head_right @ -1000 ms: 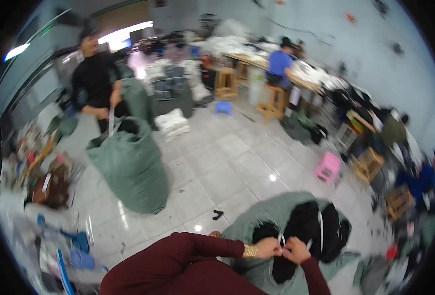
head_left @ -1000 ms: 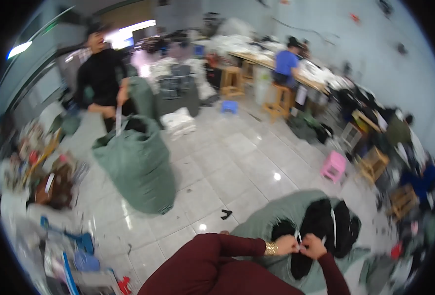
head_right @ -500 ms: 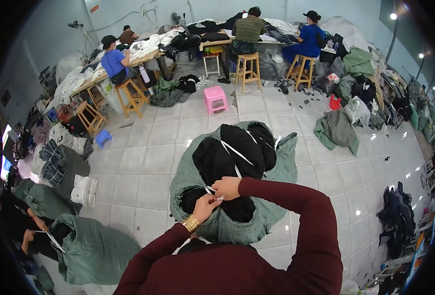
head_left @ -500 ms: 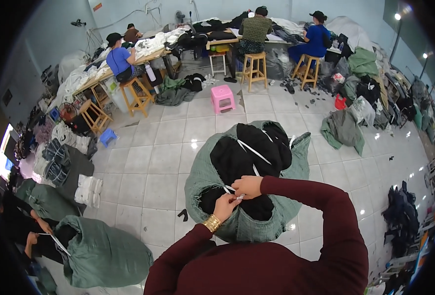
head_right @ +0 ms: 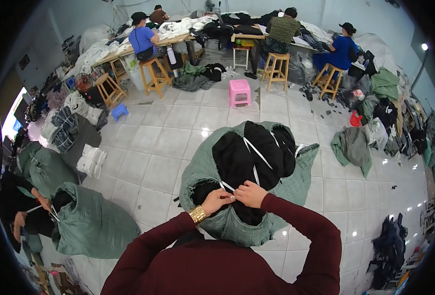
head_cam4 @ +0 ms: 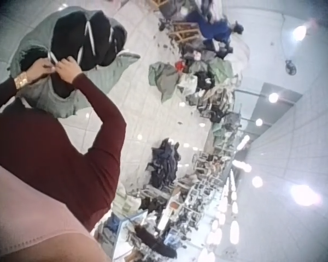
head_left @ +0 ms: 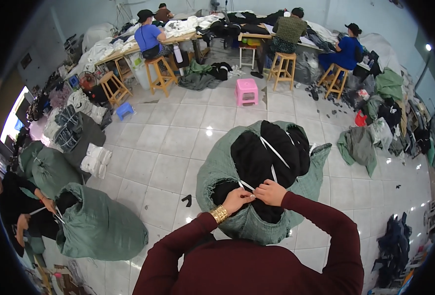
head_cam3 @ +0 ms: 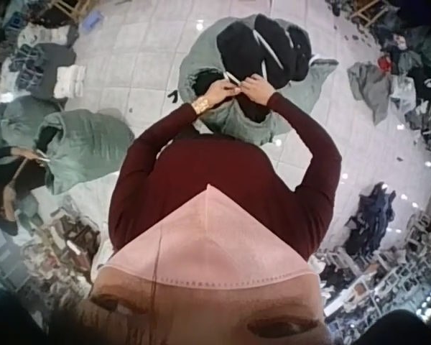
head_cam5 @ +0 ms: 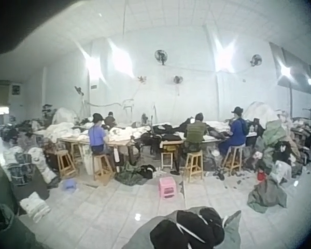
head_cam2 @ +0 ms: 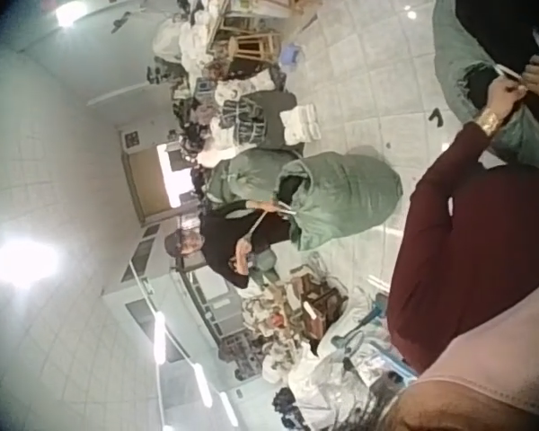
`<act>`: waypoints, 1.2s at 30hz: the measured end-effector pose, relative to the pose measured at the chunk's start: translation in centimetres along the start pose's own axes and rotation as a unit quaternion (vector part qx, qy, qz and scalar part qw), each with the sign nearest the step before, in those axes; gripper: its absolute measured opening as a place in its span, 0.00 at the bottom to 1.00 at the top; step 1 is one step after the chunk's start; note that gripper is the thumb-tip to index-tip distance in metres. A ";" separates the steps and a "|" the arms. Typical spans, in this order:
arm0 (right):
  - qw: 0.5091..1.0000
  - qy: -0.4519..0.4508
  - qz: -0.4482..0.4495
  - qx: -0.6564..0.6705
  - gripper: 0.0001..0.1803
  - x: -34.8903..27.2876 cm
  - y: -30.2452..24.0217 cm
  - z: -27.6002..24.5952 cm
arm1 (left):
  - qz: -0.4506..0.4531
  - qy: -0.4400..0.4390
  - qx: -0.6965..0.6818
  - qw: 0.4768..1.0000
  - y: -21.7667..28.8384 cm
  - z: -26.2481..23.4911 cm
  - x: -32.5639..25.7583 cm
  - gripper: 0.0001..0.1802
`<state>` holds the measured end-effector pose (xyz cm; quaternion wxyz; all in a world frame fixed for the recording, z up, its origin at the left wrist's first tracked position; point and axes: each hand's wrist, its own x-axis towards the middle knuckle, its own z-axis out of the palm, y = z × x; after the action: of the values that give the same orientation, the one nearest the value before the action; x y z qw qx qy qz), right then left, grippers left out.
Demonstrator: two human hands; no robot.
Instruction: Tying and securing a large green sack filled with black garments using white plastic straps.
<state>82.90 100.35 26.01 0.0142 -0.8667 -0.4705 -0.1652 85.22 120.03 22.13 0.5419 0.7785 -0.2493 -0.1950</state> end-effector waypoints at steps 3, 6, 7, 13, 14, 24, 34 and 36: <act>0.998 -0.063 -0.025 -0.013 0.05 0.0 -0.3 -1.3 | 0.006 0.038 0.040 0.998 0.4 0.5 -0.8 0.13; 0.994 -0.108 0.031 0.005 0.07 -0.7 -0.4 -2.0 | 0.029 0.059 0.023 0.998 0.2 1.0 -0.9 0.12; 0.993 -0.111 0.037 -0.001 0.06 -0.8 -0.1 -2.5 | 0.039 0.074 0.018 0.996 0.1 1.1 -1.0 0.11; 0.970 -0.150 0.181 -0.057 0.05 -2.3 6.3 -1.4 | 0.080 0.085 0.127 0.985 1.5 0.0 0.2 0.10; 0.957 -0.097 0.265 0.071 0.07 -2.5 6.8 -0.8 | 0.078 0.072 0.175 0.979 2.0 -0.1 0.4 0.08; 0.396 0.271 0.490 0.727 0.12 2.8 0.5 0.5 | 0.116 0.083 0.315 0.938 2.8 1.7 0.3 0.12; 0.576 0.173 0.499 0.624 0.12 1.9 3.6 1.9 | 0.178 0.046 0.299 0.936 2.9 0.2 -0.3 0.07; 0.691 0.149 0.488 0.513 0.11 0.0 3.0 0.0 | 0.145 0.085 0.268 0.949 3.6 0.2 -0.2 0.09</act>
<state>85.43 98.71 26.37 0.6049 -0.7961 0.0151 0.0044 84.36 118.97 25.42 0.3546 0.8644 -0.3554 0.0269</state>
